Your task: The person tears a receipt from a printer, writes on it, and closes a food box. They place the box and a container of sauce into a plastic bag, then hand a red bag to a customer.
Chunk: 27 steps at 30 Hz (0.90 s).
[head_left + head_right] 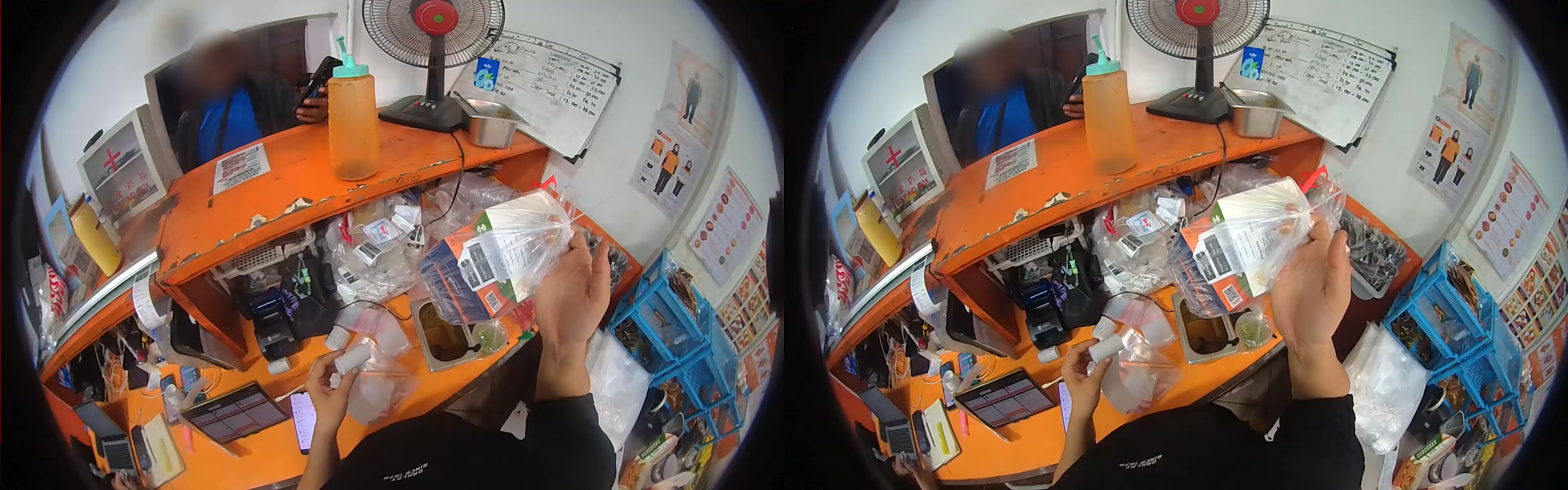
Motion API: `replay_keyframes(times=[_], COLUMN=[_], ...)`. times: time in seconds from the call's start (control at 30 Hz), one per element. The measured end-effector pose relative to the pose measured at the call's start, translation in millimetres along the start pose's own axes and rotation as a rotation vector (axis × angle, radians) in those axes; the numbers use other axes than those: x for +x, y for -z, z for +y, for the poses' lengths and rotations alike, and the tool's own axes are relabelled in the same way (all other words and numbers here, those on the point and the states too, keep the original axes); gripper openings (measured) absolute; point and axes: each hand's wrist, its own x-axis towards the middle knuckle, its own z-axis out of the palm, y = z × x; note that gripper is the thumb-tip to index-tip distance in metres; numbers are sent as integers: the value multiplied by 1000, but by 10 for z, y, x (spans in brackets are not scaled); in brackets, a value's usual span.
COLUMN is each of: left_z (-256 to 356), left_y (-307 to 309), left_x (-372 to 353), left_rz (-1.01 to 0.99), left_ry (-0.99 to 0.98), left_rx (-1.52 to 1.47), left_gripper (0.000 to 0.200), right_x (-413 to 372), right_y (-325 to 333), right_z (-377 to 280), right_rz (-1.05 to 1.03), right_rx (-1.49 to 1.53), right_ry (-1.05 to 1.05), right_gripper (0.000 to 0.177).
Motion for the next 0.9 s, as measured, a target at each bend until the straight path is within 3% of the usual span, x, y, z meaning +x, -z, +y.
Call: replay_keyframes(times=[0.57, 0.8, 0.9], left_z=[-142, 0, 40], left_y=[28, -12, 10], left_x=[83, 55, 37], left_rz=[15, 17, 34], left_ry=[-6, 28, 28], left_rx=[17, 43, 101], left_gripper=[36, 35, 35], right_x=[-109, -503, -564], right_y=[-36, -179, -251], right_z=[412, 992, 1156], right_rz=[20, -26, -62], right_rx=[63, 57, -134], right_ry=[-89, 68, 173], right_gripper=[66, 66, 64])
